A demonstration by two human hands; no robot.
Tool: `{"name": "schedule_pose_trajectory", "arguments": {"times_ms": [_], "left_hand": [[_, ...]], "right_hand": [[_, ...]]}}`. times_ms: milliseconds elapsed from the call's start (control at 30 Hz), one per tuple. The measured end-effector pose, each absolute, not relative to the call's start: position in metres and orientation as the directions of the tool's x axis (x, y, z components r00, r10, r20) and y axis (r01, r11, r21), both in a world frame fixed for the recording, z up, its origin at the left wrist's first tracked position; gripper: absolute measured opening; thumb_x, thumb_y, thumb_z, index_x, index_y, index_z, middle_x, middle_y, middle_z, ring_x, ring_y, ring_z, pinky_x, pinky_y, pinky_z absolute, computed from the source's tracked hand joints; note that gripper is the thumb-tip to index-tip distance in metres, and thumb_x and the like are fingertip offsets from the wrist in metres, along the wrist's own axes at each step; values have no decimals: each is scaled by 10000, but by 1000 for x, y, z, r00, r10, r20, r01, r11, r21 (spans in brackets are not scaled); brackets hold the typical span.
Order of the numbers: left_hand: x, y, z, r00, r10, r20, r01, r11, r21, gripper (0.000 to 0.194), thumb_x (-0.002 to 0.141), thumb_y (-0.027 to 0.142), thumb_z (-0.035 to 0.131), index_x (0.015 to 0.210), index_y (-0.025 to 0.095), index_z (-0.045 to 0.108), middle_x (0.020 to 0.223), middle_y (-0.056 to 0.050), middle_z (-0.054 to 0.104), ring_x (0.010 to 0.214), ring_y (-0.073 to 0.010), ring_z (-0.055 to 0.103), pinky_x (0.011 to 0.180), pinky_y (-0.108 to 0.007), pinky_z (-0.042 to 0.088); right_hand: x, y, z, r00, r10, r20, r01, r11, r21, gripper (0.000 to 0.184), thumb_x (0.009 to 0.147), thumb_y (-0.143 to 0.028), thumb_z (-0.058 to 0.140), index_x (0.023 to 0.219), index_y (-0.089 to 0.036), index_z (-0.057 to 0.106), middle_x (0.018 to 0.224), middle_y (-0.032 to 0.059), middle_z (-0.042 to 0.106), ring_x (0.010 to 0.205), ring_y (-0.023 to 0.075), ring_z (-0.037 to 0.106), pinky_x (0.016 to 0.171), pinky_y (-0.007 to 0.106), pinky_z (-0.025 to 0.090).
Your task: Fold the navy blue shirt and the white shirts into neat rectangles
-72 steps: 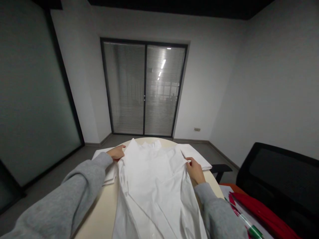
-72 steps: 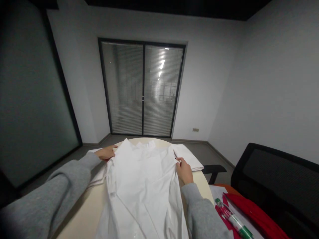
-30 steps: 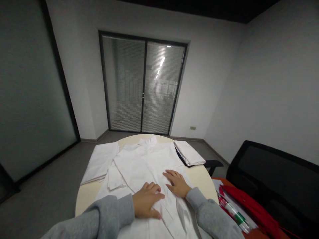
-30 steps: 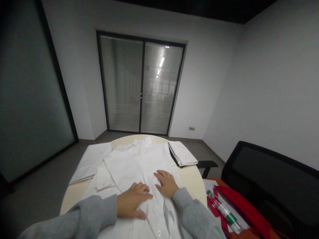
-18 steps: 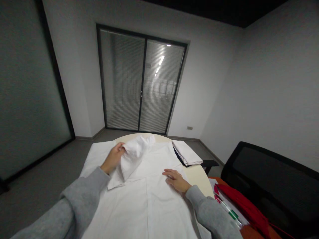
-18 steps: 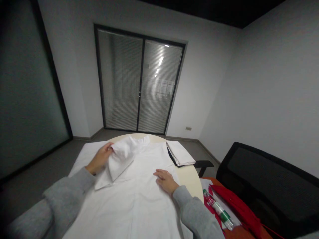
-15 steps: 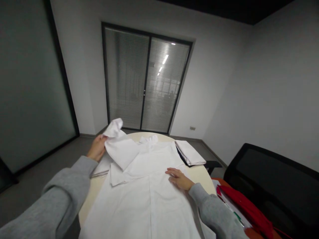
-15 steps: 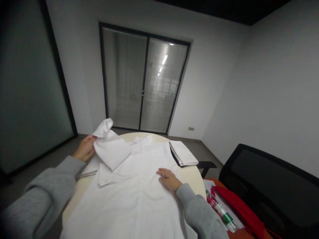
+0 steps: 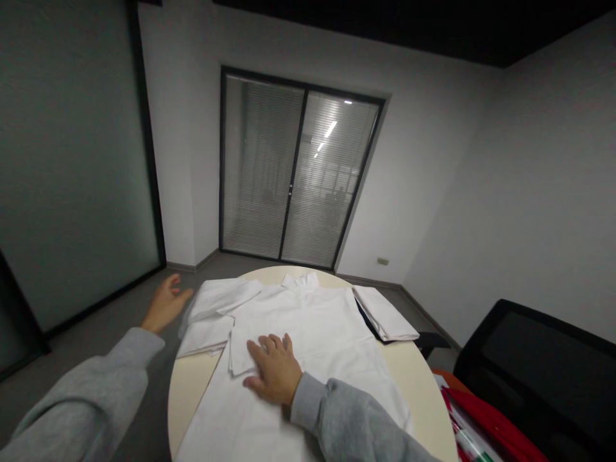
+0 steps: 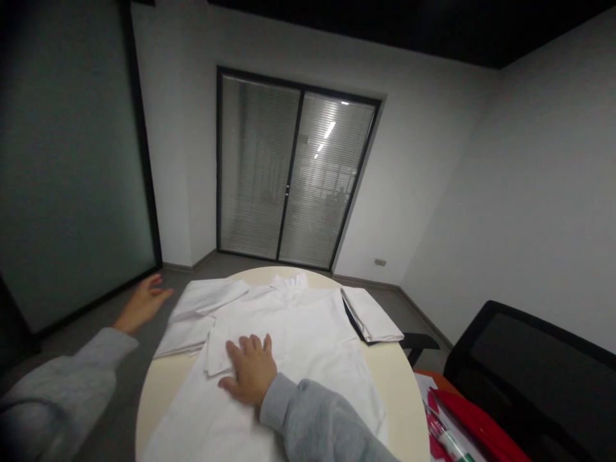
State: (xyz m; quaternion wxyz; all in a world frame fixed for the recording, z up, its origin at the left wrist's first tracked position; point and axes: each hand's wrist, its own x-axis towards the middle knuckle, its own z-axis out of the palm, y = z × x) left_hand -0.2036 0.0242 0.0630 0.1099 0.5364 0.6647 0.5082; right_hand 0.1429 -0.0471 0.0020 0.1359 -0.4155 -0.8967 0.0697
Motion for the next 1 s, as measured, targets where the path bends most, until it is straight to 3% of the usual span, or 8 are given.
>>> {"name": "schedule_pose_trajectory", "arguments": {"times_ms": [133, 233, 367, 500, 633, 733, 867, 1000], "left_hand": [[-109, -14, 42, 42, 865, 500, 652, -403, 642, 411, 898, 404, 588, 1260, 215, 624, 1333, -103, 650, 1244, -297, 602, 1110, -486, 476], [-51, -44, 26, 179, 820, 544, 643, -516, 566, 416, 948, 353, 561, 1344, 230, 587, 1354, -105, 645, 1281, -279, 589, 1125, -484, 470], [-14, -60, -5, 212, 758, 617, 758, -526, 385, 565, 1009, 363, 536, 1543, 227, 416, 1538, -130, 526, 1412, -287, 491, 1159, -496, 433], [-5, -61, -31, 389, 686, 615, 814, -568, 118, 707, 1006, 329, 541, 1652, 285, 257, 1700, -78, 320, 1534, -314, 331, 1206, -529, 356], [-4, -59, -42, 513, 732, 448, 785, -611, 100, 677, 1035, 355, 495, 1662, 318, 243, 1688, -33, 344, 1520, -278, 380, 1195, -481, 395], [-5, -57, -45, 541, 773, 332, 779, -609, 149, 585, 1057, 460, 454, 1623, 353, 353, 1643, -18, 425, 1476, -272, 457, 1174, -468, 428], [-2, -58, -42, 574, 772, 272, 764, -625, 161, 518, 1041, 561, 457, 1534, 409, 500, 1611, -4, 471, 1468, -293, 470, 1187, -497, 409], [2, -63, -38, 592, 753, 288, 754, -643, 131, 536, 1034, 557, 477, 1546, 399, 481, 1617, -31, 457, 1471, -306, 466, 1184, -511, 410]], "right_hand": [[133, -46, -3, -608, 746, 274, 745, 655, -130, 338, 961, -389, 613, 1267, -244, 612, 1180, 92, 695, 1158, 292, 578, 1104, 565, 353], [145, -41, 5, -634, 705, 319, 723, 686, -82, 164, 930, -258, 603, 1079, -237, 670, 1024, 56, 728, 1056, 252, 619, 1089, 480, 372], [204, -23, 40, -445, 792, 418, 823, 546, -159, 253, 897, -178, 568, 1115, -255, 672, 1024, 34, 744, 1003, 215, 656, 960, 351, 444], [330, 4, 111, -26, 848, 529, 931, 213, -296, 297, 951, -240, 459, 1168, -219, 661, 992, 64, 752, 884, 213, 682, 793, 303, 483], [470, 12, 180, 379, 727, 573, 902, -150, -406, 390, 937, -326, 465, 1191, -117, 673, 1024, 184, 735, 965, 317, 682, 822, 399, 498], [518, 5, 196, 536, 562, 629, 842, -306, -445, 634, 910, -349, 505, 1459, -33, 481, 1373, 314, 578, 1256, 424, 562, 982, 543, 453], [473, 0, 150, 234, 645, 727, 969, -98, -226, 634, 937, -373, 498, 1523, -135, 446, 1548, 208, 479, 1423, 364, 430, 1149, 542, 354], [375, -7, 56, -178, 905, 386, 974, 217, -59, 619, 960, -461, 555, 1538, -253, 481, 1651, 101, 397, 1510, 378, 326, 1226, 600, 226]]}}
